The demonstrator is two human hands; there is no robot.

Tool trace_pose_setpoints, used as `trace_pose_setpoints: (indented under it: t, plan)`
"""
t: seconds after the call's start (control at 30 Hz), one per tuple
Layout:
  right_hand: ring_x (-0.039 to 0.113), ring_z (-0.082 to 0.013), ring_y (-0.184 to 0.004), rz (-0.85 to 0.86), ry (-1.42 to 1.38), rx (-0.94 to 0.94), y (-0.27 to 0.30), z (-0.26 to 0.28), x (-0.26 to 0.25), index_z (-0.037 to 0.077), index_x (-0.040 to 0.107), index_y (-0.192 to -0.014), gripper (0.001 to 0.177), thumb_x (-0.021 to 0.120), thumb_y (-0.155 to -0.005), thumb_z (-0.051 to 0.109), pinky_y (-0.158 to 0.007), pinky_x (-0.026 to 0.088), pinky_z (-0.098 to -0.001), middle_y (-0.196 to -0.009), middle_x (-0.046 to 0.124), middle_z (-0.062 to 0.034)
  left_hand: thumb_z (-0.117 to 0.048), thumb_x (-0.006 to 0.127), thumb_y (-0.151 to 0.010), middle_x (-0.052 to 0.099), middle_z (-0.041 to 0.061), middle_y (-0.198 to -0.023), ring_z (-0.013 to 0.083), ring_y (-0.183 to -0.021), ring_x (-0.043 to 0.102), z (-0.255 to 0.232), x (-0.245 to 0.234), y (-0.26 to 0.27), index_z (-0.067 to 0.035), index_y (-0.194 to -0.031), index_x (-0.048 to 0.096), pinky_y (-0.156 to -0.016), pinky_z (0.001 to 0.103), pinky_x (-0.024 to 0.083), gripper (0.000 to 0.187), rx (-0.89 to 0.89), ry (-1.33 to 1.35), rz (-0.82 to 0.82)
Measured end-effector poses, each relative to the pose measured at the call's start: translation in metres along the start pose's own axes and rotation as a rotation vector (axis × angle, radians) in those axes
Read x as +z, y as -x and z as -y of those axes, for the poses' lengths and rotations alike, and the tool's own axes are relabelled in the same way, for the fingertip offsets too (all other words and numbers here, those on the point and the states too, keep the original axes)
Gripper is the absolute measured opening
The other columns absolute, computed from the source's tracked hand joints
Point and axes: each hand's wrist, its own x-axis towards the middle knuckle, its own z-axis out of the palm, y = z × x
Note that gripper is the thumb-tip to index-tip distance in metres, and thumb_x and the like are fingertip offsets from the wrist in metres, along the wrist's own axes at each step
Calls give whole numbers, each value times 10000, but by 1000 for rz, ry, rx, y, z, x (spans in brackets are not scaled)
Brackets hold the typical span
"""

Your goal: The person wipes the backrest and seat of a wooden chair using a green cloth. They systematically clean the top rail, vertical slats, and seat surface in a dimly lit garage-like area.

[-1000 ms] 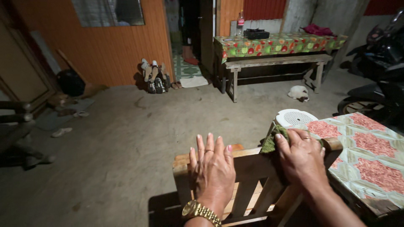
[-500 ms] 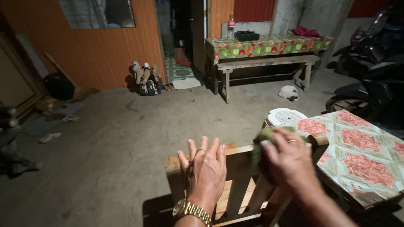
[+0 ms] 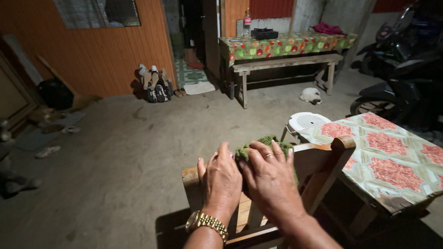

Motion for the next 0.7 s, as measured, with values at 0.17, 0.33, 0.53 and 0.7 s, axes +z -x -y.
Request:
trace_pose_setpoints:
  t: [0.17, 0.33, 0.53, 0.7]
  plan:
    - [492, -318, -1300, -66, -77, 48, -1, -46, -12, 166, 716, -1154, 319, 584, -938, 360, -1123, 326, -481, -1349, 621, -87, -9, 440, -964, 734, 175, -1079, 329, -1148, 643, 8, -7, 0, -60, -1312, 565, -1205, 497, 294, 373, 10, -30, 51]
    - [505, -350, -1289, -68, -60, 254, -9, -100, -7, 136, 689, -1244, 341, 552, -1013, 345, -1111, 350, -464, -1376, 619, -135, 79, 553, -866, 657, 246, -1296, 449, -1373, 478, 17, -9, 9, 8, -1063, 677, -1155, 511, 299, 243, 352, -190, -118]
    - [431, -395, -1331, -81, 33, 256, -9, -60, 10, 142, 697, -1169, 317, 582, -968, 359, -1116, 302, -580, -1360, 591, -110, 11, 613, -751, 649, 198, -1299, 426, -1326, 485, 35, -30, 9, -22, -965, 715, -1165, 604, 244, 240, 274, -344, -212]
    - [414, -395, -1335, -71, 55, 98, -1, 28, 18, 135, 678, -1105, 332, 617, -905, 393, -1105, 252, -631, -1348, 588, -68, 23, 568, -834, 692, 130, -1244, 372, -1256, 542, 44, -31, 13, -10, -1068, 712, -1027, 460, 431, 276, 190, -264, -225]
